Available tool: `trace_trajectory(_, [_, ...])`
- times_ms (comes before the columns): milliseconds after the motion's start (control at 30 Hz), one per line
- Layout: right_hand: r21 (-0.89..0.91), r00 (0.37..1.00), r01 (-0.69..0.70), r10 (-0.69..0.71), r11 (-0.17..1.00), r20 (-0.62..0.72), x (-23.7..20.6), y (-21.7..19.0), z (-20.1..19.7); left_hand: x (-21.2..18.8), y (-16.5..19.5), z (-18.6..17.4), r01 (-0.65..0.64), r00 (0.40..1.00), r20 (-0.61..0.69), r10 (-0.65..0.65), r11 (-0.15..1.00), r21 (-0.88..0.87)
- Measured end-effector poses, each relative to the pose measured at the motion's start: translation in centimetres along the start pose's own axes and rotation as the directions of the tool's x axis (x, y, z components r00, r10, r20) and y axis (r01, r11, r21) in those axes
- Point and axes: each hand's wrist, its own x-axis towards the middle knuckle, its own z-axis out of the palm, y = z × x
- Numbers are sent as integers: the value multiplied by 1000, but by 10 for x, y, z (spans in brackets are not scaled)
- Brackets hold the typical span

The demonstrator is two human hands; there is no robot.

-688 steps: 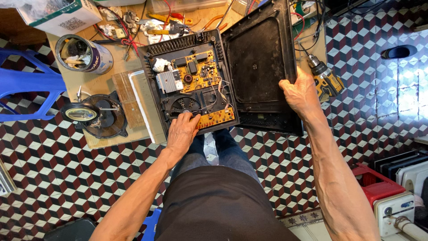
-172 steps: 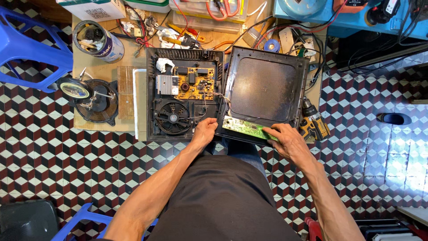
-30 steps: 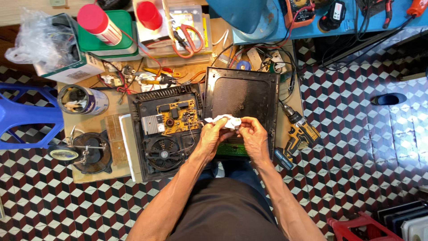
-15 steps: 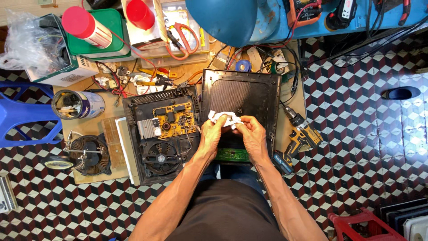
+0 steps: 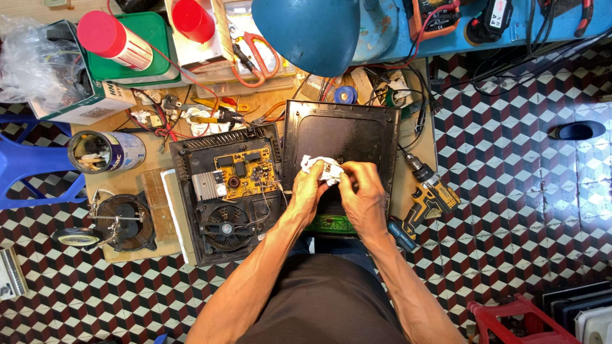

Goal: The person disassembles an induction cooktop using a power drill, removes the back cover, and manipulates internal components including a circuit board and fan. The person then reassembles the cooktop by securing the cover with screws and places the unit on a stool.

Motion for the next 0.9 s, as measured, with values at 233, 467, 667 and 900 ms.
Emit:
trace_trajectory(233, [-145,981,157,-137,977,140,17,4,18,2,-6,-6,34,996,-82,-30,998,52])
trace_trajectory(467, [15,991,20,-22,1000,134,12,29,22,15,-22,-14,14,999,-41,-14,1000,-24])
trace_trajectory(667, [314,946,-276,199,908,257,14,46,24,24,-28,-21,83,995,-57,-86,995,-57])
trace_trajectory(900, [290,865,-442,317,849,389,20,54,17,23,-26,-19,135,991,-10,-135,990,-38])
